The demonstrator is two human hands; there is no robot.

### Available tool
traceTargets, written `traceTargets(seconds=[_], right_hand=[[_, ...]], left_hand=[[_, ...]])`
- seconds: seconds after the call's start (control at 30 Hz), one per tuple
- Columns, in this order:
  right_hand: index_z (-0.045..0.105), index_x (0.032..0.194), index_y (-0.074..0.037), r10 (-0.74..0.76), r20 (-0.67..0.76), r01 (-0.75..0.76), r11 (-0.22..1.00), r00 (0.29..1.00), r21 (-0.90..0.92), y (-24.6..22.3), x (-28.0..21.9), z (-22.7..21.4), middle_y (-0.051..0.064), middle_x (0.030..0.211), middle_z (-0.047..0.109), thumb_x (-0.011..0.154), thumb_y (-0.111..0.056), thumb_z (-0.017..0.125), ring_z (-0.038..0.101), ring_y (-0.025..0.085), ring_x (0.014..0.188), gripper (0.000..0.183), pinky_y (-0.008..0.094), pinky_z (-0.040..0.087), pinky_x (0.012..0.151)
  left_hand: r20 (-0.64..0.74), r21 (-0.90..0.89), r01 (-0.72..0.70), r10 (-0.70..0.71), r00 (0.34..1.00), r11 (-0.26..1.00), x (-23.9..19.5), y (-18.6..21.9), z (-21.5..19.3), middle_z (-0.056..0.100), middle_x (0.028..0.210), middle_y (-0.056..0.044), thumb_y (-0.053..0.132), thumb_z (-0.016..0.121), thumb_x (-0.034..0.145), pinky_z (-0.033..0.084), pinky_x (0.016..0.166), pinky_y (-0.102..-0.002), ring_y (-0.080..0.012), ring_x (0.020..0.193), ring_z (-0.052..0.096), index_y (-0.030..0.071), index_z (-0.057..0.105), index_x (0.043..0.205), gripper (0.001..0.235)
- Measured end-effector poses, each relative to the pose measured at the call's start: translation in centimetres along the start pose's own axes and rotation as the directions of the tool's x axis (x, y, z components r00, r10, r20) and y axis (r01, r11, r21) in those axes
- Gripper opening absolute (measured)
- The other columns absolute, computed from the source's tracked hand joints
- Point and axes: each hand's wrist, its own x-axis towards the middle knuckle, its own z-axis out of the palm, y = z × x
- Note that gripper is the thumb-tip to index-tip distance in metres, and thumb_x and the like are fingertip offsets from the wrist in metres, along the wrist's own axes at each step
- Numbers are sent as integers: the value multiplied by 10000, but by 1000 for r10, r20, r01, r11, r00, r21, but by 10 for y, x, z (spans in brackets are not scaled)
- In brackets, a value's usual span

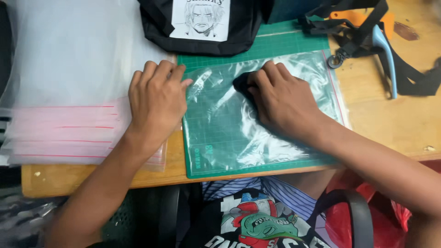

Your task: The person cleans a black shoulder bag using an orange plastic scraper and a blue brush, then wipes a clear plastic bag with a black cloth. They place the bag inside the plastic bag and attach a decorative tag to the zipper.

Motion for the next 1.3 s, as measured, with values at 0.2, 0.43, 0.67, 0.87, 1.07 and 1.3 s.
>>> traceTargets(seconds=[0.2,0.43,0.67,0.87,1.07,1.3], right_hand=[[540,1172,-63,-31,-39,34,996,999,81,11,-8,2,128,1079,540,1067,-187,538,609,342,908,162,472,471,509],[533,1174,-76,-67,-16,68,995,998,70,13,-10,4,141,1087,510,1072,-192,555,584,354,901,156,475,482,533],[545,1184,-69,-67,-21,69,995,998,76,10,-10,0,142,1104,532,1063,-157,568,602,357,936,152,475,497,565],[542,1178,-46,-101,-38,104,991,994,87,10,-12,-1,153,1106,529,1070,-152,575,584,354,903,155,461,494,613],[457,1454,-196,-199,-34,201,976,979,88,12,-16,-3,235,1330,477,1016,-606,427,561,377,1102,601,500,528,791],[539,1493,-402,-381,157,370,924,911,97,3,-5,-13,155,1567,433,982,-654,392,435,410,1303,588,544,388,914]], left_hand=[[133,-261,169,-138,981,950,3,-6,10,635,824,55,187,830,934,452,595,-401,-242,806,553,178,681,811,194],[398,-447,437,-264,879,780,21,-5,-10,778,821,62,-1,520,953,456,553,-493,-287,746,676,140,524,983,144],[496,-755,585,-324,805,296,22,-16,-4,758,758,-12,132,626,992,414,567,-233,-52,540,509,107,521,1026,113],[422,-795,518,-326,846,315,28,-12,-28,731,711,17,144,632,989,295,470,-202,-23,471,289,118,538,994,98],[378,-809,459,-272,885,367,23,-16,-24,737,742,20,155,659,997,377,539,-214,-37,500,344,87,583,1026,107],[273,-717,350,-219,937,603,20,-17,-17,727,725,54,113,683,971,381,524,-289,-91,427,350,97,602,1051,115]])
